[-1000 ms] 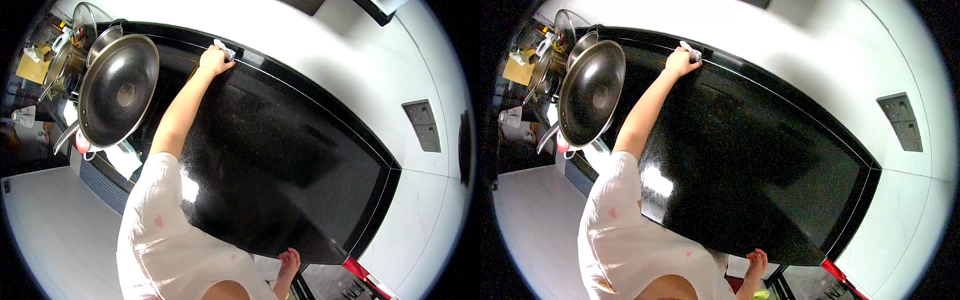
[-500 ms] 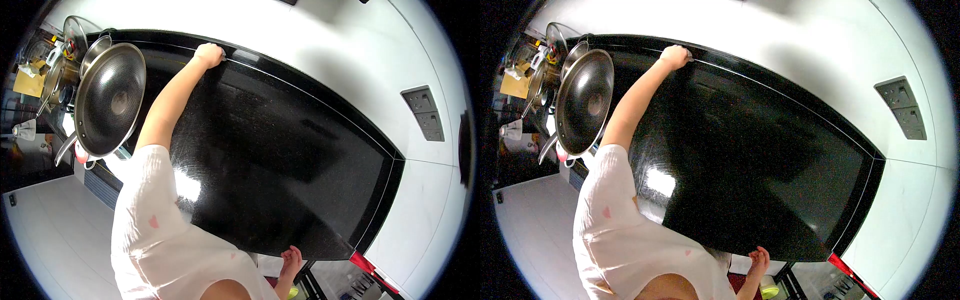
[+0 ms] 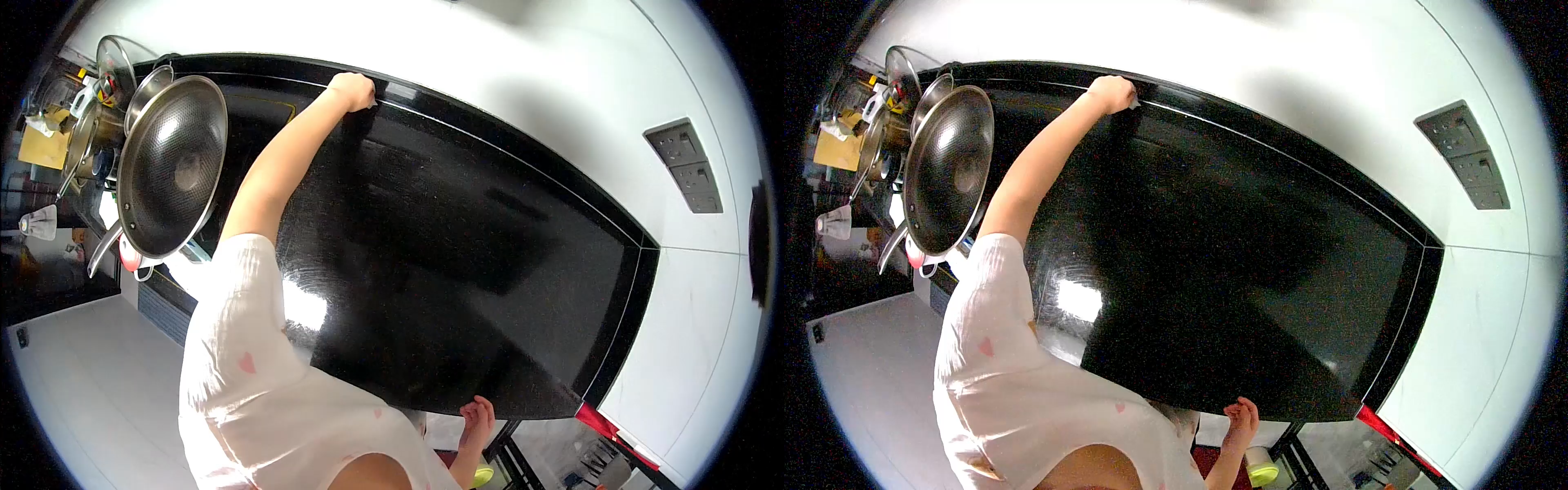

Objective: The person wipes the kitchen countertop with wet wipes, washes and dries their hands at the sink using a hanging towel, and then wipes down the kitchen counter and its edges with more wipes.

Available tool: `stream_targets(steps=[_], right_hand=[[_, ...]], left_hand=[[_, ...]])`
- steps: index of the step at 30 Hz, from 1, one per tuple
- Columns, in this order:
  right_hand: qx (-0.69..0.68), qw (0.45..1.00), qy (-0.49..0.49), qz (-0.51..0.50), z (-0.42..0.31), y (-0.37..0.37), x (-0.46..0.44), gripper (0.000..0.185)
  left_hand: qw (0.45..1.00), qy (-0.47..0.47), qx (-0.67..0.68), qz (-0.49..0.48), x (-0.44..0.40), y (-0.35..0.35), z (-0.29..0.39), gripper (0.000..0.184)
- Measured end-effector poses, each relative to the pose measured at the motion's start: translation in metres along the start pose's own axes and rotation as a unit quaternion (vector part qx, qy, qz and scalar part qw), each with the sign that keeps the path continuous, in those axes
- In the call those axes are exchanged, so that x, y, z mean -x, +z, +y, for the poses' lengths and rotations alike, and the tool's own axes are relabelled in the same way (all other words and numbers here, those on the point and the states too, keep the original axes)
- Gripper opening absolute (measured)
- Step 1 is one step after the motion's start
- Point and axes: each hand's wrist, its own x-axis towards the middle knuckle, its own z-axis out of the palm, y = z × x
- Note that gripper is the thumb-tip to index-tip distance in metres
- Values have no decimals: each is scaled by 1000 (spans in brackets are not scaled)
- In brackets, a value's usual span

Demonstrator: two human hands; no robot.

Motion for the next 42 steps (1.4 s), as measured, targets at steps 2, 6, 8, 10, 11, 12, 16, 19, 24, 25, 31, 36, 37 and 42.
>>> stream_targets(steps=[2, 6, 8, 10, 11, 12, 16, 19, 24, 25, 31, 36, 37, 42], right_hand=[[-7, 1000, 2, 3, 3, -3, 2, 18], [-6, 1000, 4, 9, 4, -5, 1, 17], [-5, 1000, 1, 3, 4, -7, -3, 17], [-5, 1000, 1, -2, 4, -15, -8, 16], [-8, 1000, 2, -3, 4, -20, -11, 16], [-11, 1000, 3, -3, 5, -25, -14, 16], [-24, 1000, 9, -4, 5, -52, -23, 16], [-24, 1000, 9, -10, 1, -78, -39, 17], [-2, 1000, 1, -4, -20, -135, -64, 19], [-5, 1000, -2, -7, -24, -146, -70, 18], [-22, 1000, 7, 16, -43, -209, -91, 17], [-41, 998, 23, 28, -48, -245, -100, 16], [-43, 998, 23, 28, -48, -252, -101, 16], [-48, 998, 17, 36, -45, -282, -106, 20]], left_hand=[[1000, 5, 17, 14, -2, 2, 6, 26], [998, 18, 50, 19, -8, -1, 34, 26], [997, 19, 71, 12, -10, -3, 47, 27], [996, 23, 80, 7, -14, -2, 57, 29], [996, 23, 84, 7, -18, -1, 62, 28], [996, 23, 88, 7, -21, 1, 68, 28], [997, 4, 72, 14, -24, 2, 101, 27], [998, 11, 61, 32, -26, -2, 128, 25], [998, 2, 54, 36, -33, -8, 197, 26], [998, -3, 54, 39, -35, -9, 211, 26], [999, 19, 25, 44, -47, -13, 266, 27], [998, 23, 17, 61, -54, -16, 323, 29], [997, 24, 16, 67, -53, -18, 334, 29], [995, 22, 44, 86, -59, -24, 395, 32]])
